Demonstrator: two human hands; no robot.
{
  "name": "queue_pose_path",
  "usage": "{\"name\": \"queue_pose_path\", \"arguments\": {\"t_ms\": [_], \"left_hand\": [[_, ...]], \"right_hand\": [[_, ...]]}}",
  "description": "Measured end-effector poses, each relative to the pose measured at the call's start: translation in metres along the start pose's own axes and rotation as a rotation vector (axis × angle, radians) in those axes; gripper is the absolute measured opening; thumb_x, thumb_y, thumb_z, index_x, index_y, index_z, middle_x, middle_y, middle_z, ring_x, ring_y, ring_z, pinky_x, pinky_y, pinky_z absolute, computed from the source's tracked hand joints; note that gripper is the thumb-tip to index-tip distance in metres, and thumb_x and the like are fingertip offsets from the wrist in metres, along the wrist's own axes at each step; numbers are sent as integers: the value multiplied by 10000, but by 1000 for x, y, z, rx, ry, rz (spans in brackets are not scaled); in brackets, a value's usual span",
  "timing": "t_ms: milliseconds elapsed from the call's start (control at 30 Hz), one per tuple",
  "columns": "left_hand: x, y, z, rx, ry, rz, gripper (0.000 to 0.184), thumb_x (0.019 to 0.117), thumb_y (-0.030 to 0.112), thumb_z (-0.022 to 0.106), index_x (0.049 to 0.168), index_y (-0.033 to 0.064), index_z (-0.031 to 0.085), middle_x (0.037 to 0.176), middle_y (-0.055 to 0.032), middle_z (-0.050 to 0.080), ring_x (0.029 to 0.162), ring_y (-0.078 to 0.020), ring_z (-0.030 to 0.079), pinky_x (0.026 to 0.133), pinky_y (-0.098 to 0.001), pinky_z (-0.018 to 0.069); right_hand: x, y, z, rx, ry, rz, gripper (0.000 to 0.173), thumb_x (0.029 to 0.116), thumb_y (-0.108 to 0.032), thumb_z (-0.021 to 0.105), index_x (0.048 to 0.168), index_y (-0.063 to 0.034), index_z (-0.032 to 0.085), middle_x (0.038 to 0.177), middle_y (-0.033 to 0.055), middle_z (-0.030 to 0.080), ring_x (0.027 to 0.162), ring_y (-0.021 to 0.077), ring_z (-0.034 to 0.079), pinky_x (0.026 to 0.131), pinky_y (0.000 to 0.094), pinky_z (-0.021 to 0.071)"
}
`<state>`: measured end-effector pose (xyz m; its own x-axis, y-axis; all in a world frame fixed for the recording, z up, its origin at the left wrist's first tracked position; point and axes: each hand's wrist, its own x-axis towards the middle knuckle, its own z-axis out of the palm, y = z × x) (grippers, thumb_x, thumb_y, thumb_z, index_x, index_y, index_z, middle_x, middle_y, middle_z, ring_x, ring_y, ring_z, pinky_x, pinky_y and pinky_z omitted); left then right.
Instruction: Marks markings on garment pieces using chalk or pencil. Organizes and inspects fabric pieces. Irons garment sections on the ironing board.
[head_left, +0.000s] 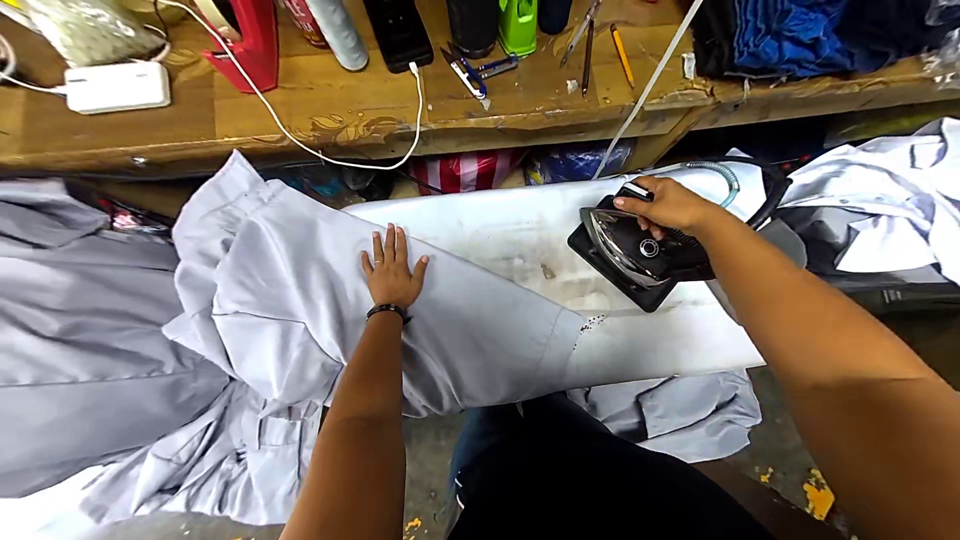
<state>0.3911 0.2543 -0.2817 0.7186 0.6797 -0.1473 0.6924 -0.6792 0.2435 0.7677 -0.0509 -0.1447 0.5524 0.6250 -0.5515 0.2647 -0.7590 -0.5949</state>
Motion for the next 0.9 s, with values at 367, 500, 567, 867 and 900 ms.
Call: {"name": "queue_pose_path", "arguments": {"t_ms": [367, 500, 567, 867, 900], "left_hand": [[17, -13, -9, -94, 88, -3, 734, 1056, 556, 278, 1637, 109, 243, 1717, -146, 156, 1584, -411, 76, 1187, -730, 57], [38, -31, -17, -45, 52, -112, 783, 1043, 610, 297, 1651, 130, 187, 1726, -146, 97, 1589, -405, 17, 1194, -725, 15], [43, -43, -21, -27, 30, -130, 810, 1012, 668, 346, 1654, 198, 199, 1731, -109, 100, 1591, -394, 14, 1187, -739, 18], [55, -61, -27, -8, 36, -143, 868, 962, 755, 356, 1658, 271, 174, 1741, -61, 53, 1595, -369, -17, 1180, -744, 0], [56, -61, -27, -8, 38, -145, 869, 959, 760, 355, 1657, 274, 178, 1741, -60, 56, 1595, -367, -15, 1183, -740, 1]], "right_hand": [[-121, -41, 143, -453, -156, -293, 539, 1006, -547, 577, 1270, -82, 640, 916, 189, 702, 869, 393, 696, 779, 611, 539], [-130, -47, 193, -515, -204, -294, 624, 1013, -609, 489, 1205, -29, 619, 948, 240, 691, 919, 455, 692, 774, 632, 527], [-124, -52, 190, -453, -121, -182, 608, 1019, -591, 502, 1227, -35, 634, 947, 236, 700, 923, 449, 694, 792, 633, 527], [-115, -60, 193, -526, -161, -250, 625, 997, -625, 498, 1136, -31, 637, 920, 224, 690, 905, 433, 695, 776, 618, 525], [-112, -64, 192, -519, -145, -222, 619, 1006, -615, 497, 1147, -28, 637, 923, 226, 691, 912, 437, 694, 781, 618, 524]]}}
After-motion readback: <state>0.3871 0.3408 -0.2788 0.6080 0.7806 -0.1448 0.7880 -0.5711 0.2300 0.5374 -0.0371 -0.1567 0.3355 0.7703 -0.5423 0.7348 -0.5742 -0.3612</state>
